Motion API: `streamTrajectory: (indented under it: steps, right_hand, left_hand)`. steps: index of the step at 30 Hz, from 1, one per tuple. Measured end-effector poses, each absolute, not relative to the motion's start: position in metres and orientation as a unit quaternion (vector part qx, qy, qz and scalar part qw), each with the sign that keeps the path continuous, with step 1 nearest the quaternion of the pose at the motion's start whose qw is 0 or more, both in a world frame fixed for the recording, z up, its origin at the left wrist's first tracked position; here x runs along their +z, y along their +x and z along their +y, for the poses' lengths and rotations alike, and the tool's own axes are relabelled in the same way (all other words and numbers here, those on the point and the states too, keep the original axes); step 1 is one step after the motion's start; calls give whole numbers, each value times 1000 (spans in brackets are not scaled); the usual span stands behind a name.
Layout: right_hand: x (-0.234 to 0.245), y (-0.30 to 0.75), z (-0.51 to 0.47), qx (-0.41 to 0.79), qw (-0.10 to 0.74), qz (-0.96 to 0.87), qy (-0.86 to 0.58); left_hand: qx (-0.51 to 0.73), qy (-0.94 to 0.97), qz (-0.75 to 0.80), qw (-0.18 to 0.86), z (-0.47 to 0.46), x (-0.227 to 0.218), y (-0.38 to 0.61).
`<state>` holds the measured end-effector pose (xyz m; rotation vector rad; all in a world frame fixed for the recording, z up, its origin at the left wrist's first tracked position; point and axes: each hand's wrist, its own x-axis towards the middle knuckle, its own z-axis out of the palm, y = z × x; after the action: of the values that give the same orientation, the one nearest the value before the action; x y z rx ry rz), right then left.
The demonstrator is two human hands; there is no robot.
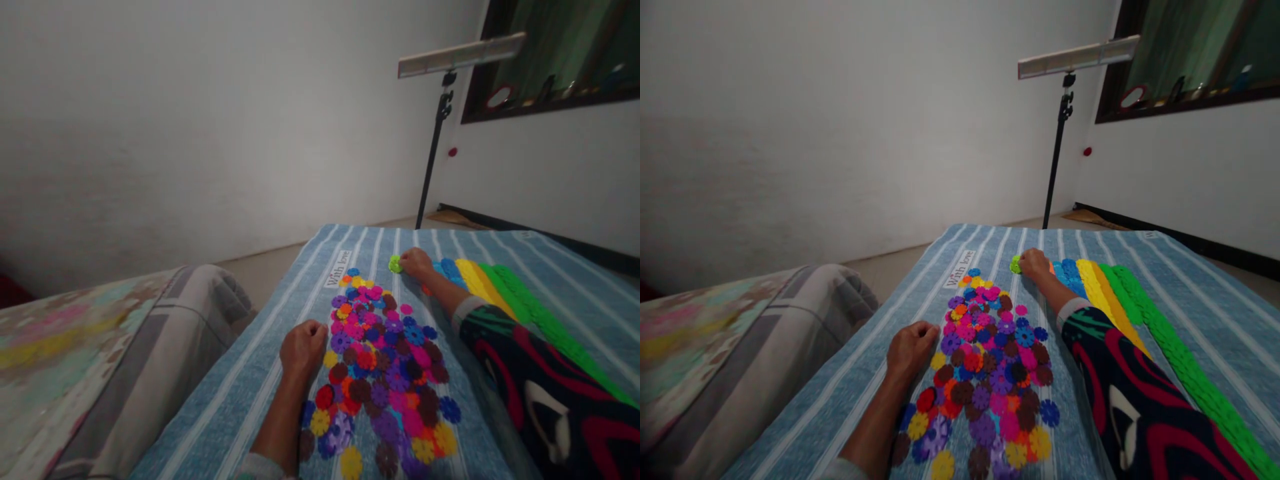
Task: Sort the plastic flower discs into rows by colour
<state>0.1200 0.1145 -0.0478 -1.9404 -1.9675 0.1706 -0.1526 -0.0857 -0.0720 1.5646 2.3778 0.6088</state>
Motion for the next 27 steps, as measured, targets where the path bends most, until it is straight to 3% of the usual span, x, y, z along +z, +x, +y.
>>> streamTrajectory:
  steps: [14, 27]
  right_hand:
    - [-49, 115, 102, 9, 131, -722, -679]
    - [-58, 89, -28, 70, 118, -807, -574]
  left_hand:
    - [194, 529, 816, 125, -87, -66, -149]
    - [197, 559, 800, 93, -83, -73, -153]
